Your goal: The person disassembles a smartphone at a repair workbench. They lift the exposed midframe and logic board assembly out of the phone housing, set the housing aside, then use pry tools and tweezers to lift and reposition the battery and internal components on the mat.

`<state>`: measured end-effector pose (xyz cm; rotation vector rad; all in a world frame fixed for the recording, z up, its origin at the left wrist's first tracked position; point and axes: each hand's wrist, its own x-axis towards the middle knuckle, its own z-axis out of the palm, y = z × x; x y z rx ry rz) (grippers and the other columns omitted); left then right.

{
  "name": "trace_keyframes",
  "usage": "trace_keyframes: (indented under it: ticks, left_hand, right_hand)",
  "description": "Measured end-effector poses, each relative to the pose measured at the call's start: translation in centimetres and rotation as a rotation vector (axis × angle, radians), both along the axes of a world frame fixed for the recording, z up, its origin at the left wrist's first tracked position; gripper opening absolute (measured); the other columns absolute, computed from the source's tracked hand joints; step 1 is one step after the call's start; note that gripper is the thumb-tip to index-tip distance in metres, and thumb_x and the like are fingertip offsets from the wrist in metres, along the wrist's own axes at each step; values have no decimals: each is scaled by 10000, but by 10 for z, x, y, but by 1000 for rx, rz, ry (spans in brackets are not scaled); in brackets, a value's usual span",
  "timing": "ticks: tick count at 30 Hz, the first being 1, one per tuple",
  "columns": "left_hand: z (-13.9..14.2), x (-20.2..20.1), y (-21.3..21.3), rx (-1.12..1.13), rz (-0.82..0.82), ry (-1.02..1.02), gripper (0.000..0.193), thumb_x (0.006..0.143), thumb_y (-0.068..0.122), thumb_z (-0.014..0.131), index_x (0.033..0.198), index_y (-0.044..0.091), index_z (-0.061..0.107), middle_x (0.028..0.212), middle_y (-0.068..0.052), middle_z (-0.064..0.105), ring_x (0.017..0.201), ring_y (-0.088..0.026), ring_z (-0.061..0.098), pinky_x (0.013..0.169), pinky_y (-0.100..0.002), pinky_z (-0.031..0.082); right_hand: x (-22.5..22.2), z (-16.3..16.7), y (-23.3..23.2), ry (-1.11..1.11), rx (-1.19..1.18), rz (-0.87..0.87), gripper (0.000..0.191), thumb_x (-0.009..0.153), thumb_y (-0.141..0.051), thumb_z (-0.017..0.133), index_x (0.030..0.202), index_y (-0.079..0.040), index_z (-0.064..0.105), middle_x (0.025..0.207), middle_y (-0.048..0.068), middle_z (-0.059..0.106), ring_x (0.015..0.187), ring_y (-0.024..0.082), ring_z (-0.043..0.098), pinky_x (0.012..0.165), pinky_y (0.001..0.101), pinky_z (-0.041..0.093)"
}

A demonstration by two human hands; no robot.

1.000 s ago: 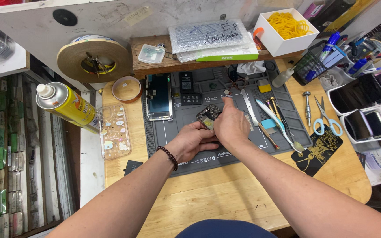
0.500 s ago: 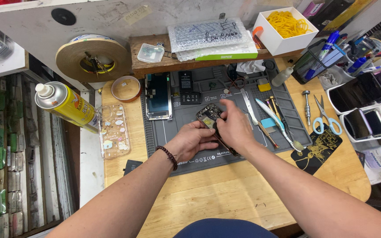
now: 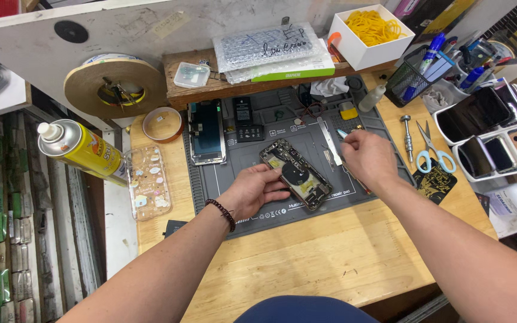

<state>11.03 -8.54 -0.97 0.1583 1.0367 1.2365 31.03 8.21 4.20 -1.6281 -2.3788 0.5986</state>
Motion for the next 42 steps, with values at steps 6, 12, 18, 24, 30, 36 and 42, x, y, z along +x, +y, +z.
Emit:
trace_keyframes:
  ticks: [6,12,18,24,30,36,42]
  left_hand:
    - [-7,1,0,-6,26,20,214,1024,166,574,1171,23,634,1179,-115,726,1070,-235,712,876,-360,633]
    - [-10,0,0,1,17,4,223,1018,172,575,1179,28,631,1176,-118,721,1053,-234,720,870,-364,633]
    - [-8,-2,0,-9,16,-7,184,1026,159,571,1150,34,623,1149,-115,717,1032,-236,716,847,-371,632]
    - [-7,-1,0,-22,11,1,196,1024,164,563,1147,24,626,1138,-113,722,1012,-224,728,840,-358,643]
    - [-6,-1,0,-16,10,0,183,1027,160,570,1133,19,618,1133,-122,718,1020,-233,722,833,-365,636]
    - [-7,-2,0,-15,7,-8,182,1027,157,575,1144,24,618,1143,-108,709,1029,-223,716,841,-360,638]
    - [-6,-1,1,-12,4,-14,200,1026,162,570,1152,13,614,1146,-113,710,1031,-220,714,841,-357,638]
  right_hand:
    - [-29,-14,6,-66,-50,64,255,820,-208,782,1051,-103,758,977,101,773,966,303,720,851,422,554]
    - [-22,-13,1,397,-120,-126,214,910,-131,712,1087,-28,649,905,125,737,835,255,715,764,376,567]
    - [-32,-29,-22,978,-744,-209,93,953,-90,682,995,-22,635,909,71,714,815,165,708,700,279,596]
    - [-42,-44,-36,821,-645,-188,127,913,-111,731,993,-42,660,925,47,756,827,117,706,666,267,534]
    - [-49,-44,-39,747,-600,-192,157,906,-137,752,997,-47,661,914,37,752,810,104,675,662,267,510]
    - [-50,-43,-38,735,-620,-188,155,904,-132,750,994,-43,661,906,33,749,801,105,665,654,269,499]
    - [-41,-38,-33,758,-636,-166,164,899,-132,746,1034,-66,679,921,22,742,809,98,676,657,256,504]
